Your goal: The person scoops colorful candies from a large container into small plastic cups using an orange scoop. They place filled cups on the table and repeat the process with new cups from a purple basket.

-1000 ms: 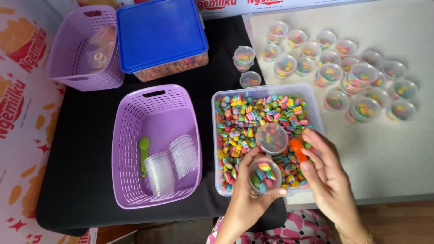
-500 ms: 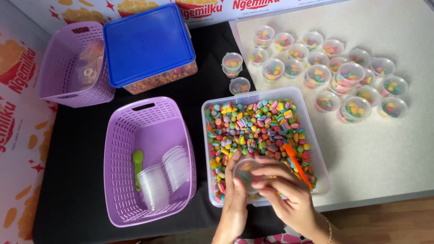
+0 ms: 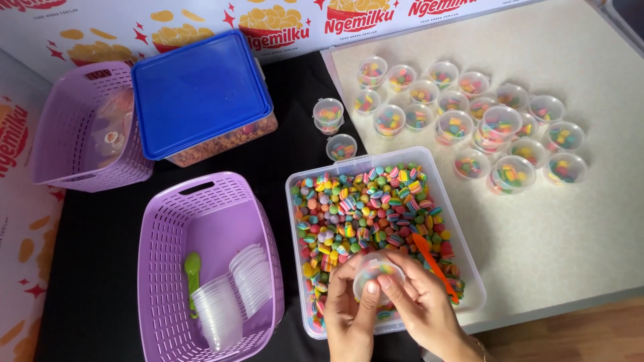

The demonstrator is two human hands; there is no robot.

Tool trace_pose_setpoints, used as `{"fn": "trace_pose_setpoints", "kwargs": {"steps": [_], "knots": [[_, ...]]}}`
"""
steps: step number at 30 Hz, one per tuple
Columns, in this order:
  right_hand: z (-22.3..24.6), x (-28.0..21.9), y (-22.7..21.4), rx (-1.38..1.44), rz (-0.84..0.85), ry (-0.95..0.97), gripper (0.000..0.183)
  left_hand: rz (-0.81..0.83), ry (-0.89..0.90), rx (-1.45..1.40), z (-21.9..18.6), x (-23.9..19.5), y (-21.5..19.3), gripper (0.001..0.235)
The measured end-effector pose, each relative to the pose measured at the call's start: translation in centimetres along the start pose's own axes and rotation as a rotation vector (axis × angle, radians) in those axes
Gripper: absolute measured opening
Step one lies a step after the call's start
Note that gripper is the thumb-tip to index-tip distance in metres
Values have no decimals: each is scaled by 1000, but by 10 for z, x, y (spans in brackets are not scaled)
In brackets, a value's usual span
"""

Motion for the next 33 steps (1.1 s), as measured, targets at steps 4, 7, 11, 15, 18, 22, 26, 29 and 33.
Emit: {"fn": "trace_pose_setpoints", "kwargs": {"steps": [4,7,11,15,18,22,26,29,33], "knots": [[-2,1,-2,-79,-13,-9,50,-56,-103,-80,10,-1,-1,44],[20,2,11,-22,60,-83,46,-102,-117,-66,9,0,-2,46],[23,2,13,52,67,-33,53,-49,-87,-153,0,5,2,47],[14,2,8,52,23,8,49,-54,-79,-139,-3,3,6,50],[3,1,2,62,-2,18,48,-19,-72,-131,-3,3,9,45],[-3,2,-4,32,-64,17,52,16,27,-88,-8,7,9,41],[3,8,-6,17,-7,85,58,100,57,16,-18,8,18,55],[10,10,-9,94,-21,155,53,155,51,49,-13,6,20,69],[-13,8,-42,407,-248,296,61,145,127,63,-13,4,16,78]]}}
Point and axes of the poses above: each hand's wrist, its own x-axis towards the middle knuckle, its own y-axis out of the palm, z = x × y, the point moved 8 cm from there along x, towards the middle knuckle, and after that the axes turned 2 degrees about -x, right-handed, at the moved point
